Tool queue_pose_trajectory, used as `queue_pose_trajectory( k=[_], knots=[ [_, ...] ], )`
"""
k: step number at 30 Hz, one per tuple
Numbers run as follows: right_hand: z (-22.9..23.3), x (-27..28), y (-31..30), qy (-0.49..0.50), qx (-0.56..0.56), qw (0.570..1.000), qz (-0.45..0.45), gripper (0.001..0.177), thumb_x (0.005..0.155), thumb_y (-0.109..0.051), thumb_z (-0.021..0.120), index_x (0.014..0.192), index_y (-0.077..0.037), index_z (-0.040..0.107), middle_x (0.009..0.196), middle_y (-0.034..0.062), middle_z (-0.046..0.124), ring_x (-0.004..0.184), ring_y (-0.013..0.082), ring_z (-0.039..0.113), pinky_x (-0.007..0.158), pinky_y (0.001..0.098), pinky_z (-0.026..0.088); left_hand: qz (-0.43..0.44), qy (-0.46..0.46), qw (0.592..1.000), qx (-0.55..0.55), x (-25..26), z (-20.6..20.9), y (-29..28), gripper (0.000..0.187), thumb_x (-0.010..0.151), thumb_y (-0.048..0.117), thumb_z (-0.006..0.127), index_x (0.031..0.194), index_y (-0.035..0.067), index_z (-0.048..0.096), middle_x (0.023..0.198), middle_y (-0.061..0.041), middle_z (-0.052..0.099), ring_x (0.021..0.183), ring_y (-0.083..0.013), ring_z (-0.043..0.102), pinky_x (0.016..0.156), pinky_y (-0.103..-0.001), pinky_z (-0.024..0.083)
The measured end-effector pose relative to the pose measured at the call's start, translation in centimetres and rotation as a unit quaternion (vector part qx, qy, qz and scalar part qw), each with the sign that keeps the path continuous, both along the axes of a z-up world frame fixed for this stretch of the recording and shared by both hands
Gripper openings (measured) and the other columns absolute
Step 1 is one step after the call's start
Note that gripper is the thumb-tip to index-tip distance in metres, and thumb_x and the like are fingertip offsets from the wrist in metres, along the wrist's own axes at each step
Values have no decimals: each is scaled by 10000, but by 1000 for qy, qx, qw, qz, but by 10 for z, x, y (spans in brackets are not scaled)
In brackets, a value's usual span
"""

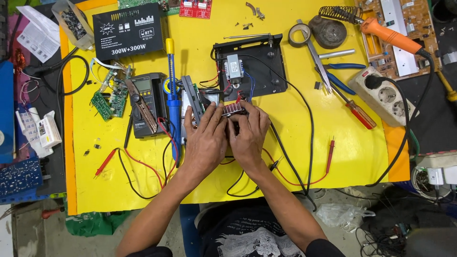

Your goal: The person holds a red circuit board with copper heat sinks and uses a multimeter to test connections on the board. They then use a screwdriver to adjust components on the board while it is connected to a power source.

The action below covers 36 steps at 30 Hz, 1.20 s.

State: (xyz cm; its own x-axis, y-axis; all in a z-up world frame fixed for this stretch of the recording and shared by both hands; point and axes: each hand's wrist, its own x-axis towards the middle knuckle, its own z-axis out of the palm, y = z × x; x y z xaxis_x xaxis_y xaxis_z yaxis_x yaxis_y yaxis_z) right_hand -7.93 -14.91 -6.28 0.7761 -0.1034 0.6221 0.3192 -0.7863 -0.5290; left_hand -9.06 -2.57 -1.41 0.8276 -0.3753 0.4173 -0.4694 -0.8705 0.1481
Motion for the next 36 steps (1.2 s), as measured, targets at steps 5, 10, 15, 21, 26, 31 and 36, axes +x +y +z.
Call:
queue_pose_trajectory(
  k=[5, 10, 15, 21, 26, 31, 36],
  knots=[
    [0, -3, -4, 4, -6, 1000, 26, 122, 891, -97, 799, 922, -95, 681, 1297, 77, 631, 1159, 309, 538, 935, 435, 405, 6, 8, 1000, -15, -1, -2, 3, 332, 865, 123, 643, 1179, 59, 729, 1445, -116, 622, 1411, -267, 497, 1185, -672, 214],
    [3, -9, -16, 3, -20, 999, 44, 64, 954, -117, 726, 993, -77, 695, 1323, 109, 633, 1173, 323, 560, 967, 430, 428, 6, 10, 1000, -20, -1, -6, 5, 317, 874, 127, 652, 1174, 70, 736, 1445, -113, 622, 1414, -270, 494, 1174, -667, 244],
    [-14, -10, -80, -12, 41, 998, 38, 129, 947, -60, 748, 1074, -81, 741, 1211, 90, 684, 1099, 312, 670, 965, 416, 491, 6, 26, 1000, -13, -1, -5, 6, 332, 862, 100, 674, 1188, 71, 731, 1449, -118, 618, 1424, -268, 482, 1175, -661, 238],
    [-5, -2, -227, -10, -140, 984, -108, 134, 1034, -79, 795, 1158, -60, 749, 1216, 122, 669, 1101, 330, 656, 968, 433, 455, 3, 59, 998, -17, -2, 5, 5, 332, 862, 80, 677, 1189, 65, 733, 1463, -128, 607, 1434, -276, 466, 1179, -657, 224],
    [-17, 2, -255, 82, -254, 946, -181, 203, 1009, -156, 831, 1190, -73, 792, 1163, 107, 690, 1077, 299, 640, 916, 410, 465, 9, 69, 997, -17, -2, 4, 3, 339, 866, 84, 680, 1201, 72, 733, 1465, -126, 605, 1441, -273, 457, 1182, -659, 208],
    [-28, 8, -268, 139, -283, 931, -184, 170, 1050, -181, 775, 1201, -103, 793, 1137, 102, 707, 1096, 286, 641, 943, 401, 487, 14, 70, 997, -9, -1, -1, 5, 339, 869, 98, 685, 1204, 83, 732, 1471, -120, 601, 1450, -270, 446, 1181, -661, 205],
    [10, -28, -265, 260, -296, 906, -156, 286, 1088, -168, 613, 1287, -39, 774, 1205, 164, 724, 1160, 350, 618, 796, 505, 546, -24, 49, 999, 4, -1, -5, 11, 351, 921, 121, 688, 1260, 29, 687, 1535, -127, 527, 1469, -296, 427, 1166, -682, 228]
  ],
)
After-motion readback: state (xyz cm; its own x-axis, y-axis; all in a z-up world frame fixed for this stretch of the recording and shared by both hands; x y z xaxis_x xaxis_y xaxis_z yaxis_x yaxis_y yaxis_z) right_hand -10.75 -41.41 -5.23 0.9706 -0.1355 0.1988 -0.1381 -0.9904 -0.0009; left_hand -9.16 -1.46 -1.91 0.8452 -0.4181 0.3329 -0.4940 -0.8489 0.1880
